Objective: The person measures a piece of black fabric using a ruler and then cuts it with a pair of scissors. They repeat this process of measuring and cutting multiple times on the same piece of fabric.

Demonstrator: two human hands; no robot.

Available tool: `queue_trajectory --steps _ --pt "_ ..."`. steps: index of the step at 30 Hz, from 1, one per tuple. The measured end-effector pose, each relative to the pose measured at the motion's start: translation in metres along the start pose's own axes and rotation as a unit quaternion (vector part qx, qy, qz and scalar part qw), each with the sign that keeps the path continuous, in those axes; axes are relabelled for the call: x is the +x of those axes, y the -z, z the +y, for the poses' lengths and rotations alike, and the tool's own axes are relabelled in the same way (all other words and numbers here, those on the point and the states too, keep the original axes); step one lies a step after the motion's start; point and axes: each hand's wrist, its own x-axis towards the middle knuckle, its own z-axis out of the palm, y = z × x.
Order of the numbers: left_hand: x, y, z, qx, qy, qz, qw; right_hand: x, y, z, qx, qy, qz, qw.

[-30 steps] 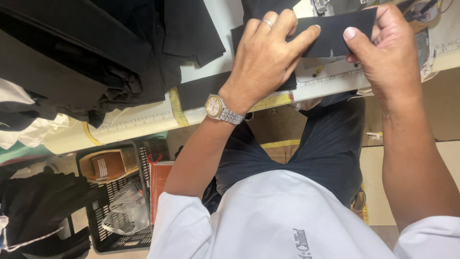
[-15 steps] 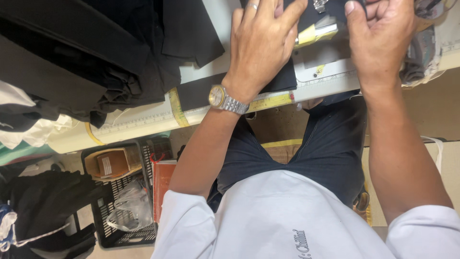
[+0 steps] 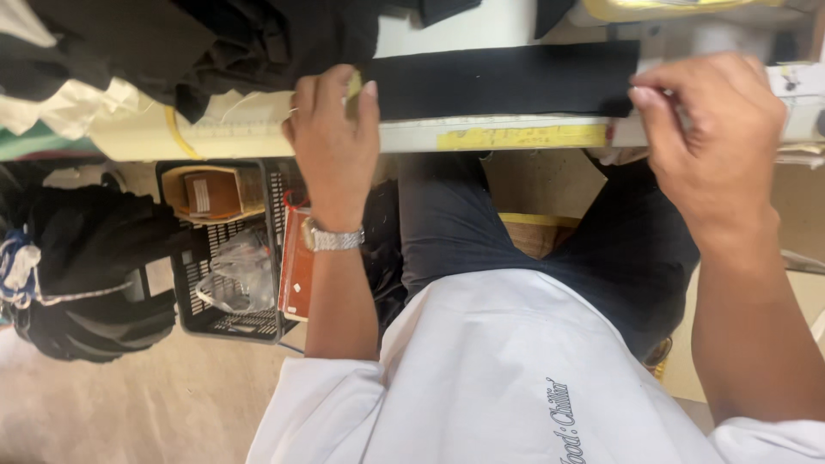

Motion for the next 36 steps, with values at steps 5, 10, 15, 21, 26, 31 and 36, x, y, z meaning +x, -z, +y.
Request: queue_trajectory --steps 5,10,15,21,26,31,36 --pt "-0.003 -0.013 -0.004 -0.071 0.013 0.045 0.996 0.014 -0.048 0.028 -0.168 0.03 -0.079 0.982" --pt "-0.008 -0.019 -0.005 -0.097 0.023 0.076 0.992 0.007 -0.054 0.039 -0.194 0.027 -0.082 0.977" --pt "-0.01 -0.024 -0.006 -0.092 0.01 0.081 0.992 0.006 -0.054 0.039 -0.165 0.031 -0.076 0.983" --pt "-0.024 -0.007 0.028 -0.125 -0.157 0.1 0.974 0.02 -0.05 0.02 -0.182 0.006 -0.095 0.979" --pt "-0.035 0.056 0.101 -0.377 -0.366 -0.044 0.85 0.08 -0.015 -0.07 0.059 -0.429 -0.156 0.888" --pt "0.043 0.083 0.104 -0.379 -0.253 0.14 0.879 0.015 0.018 0.004 0.157 -0.188 0.03 0.969" --pt "0.08 0.013 0.136 -0.246 -0.289 0.138 0.915 0.034 0.043 0.023 0.338 -0.294 0.105 0.888"
